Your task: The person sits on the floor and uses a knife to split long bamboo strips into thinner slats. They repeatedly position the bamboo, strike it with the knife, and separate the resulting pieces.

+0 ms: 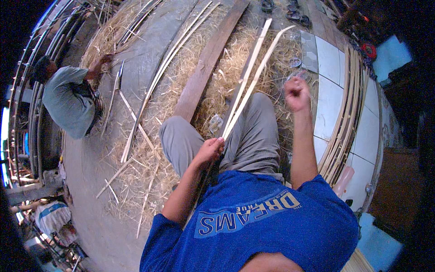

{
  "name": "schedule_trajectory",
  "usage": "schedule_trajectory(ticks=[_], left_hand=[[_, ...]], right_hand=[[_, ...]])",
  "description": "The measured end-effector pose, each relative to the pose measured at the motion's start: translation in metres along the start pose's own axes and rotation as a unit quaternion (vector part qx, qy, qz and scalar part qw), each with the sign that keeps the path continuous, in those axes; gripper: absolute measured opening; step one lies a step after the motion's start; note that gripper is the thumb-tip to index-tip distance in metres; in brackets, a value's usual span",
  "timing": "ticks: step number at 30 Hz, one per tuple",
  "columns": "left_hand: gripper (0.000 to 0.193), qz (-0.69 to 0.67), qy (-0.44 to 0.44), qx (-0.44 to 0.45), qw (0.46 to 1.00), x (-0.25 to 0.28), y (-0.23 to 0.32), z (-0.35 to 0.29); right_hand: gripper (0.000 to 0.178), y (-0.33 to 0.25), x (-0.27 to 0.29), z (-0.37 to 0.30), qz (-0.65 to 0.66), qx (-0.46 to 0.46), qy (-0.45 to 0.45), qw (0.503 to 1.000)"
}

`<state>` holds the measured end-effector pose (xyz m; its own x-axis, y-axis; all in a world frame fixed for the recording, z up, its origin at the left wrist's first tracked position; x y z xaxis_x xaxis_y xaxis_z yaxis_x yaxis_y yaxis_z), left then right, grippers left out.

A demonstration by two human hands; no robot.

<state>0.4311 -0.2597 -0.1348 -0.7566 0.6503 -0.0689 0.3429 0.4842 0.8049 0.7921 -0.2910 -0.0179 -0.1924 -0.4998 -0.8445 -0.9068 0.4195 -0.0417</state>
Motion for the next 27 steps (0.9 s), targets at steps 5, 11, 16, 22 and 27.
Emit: schedule_trajectory(ticks=[5,11,16,22,27], left_hand=[[0.033,-0.015,-0.051,0.023,0.998,-0.031,0.018,-0.022],[0.033,0.001,-0.071,-0.025,0.997,-0.020,0.004,-0.015],[0.030,-0.114,-0.010,0.115,0.987,-0.010,0.017,-0.034],[0.033,-0.033,0.003,0.038,0.999,-0.017,0.024,-0.029],[0.036,0.095,0.034,-0.012,0.995,-0.010,0.029,-0.052]], right_hand=[[0.009,-0.091,-0.052,0.038,-0.010,0.121,-0.014,0.992],[0.009,-0.366,-0.120,0.044,0.041,0.420,0.013,0.906],[0.041,-0.334,-0.179,-0.045,-0.037,0.480,-0.201,0.853],[0.064,-0.135,0.016,0.021,-0.191,0.194,0.141,0.952],[0.050,0.040,0.109,0.023,-0.341,0.005,0.143,0.929]])
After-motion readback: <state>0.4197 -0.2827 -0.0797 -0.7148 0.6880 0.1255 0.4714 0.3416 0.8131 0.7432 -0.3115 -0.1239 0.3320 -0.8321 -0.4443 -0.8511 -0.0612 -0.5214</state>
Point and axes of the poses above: each hand's wrist, its own z-axis towards the middle knuckle, its own x-axis out of the back of the hand, y = z × x, the point moved 8 cm from there along z, towards the middle knuckle, and after that the axes turned 13 degrees about y, right-handed, at the moved point
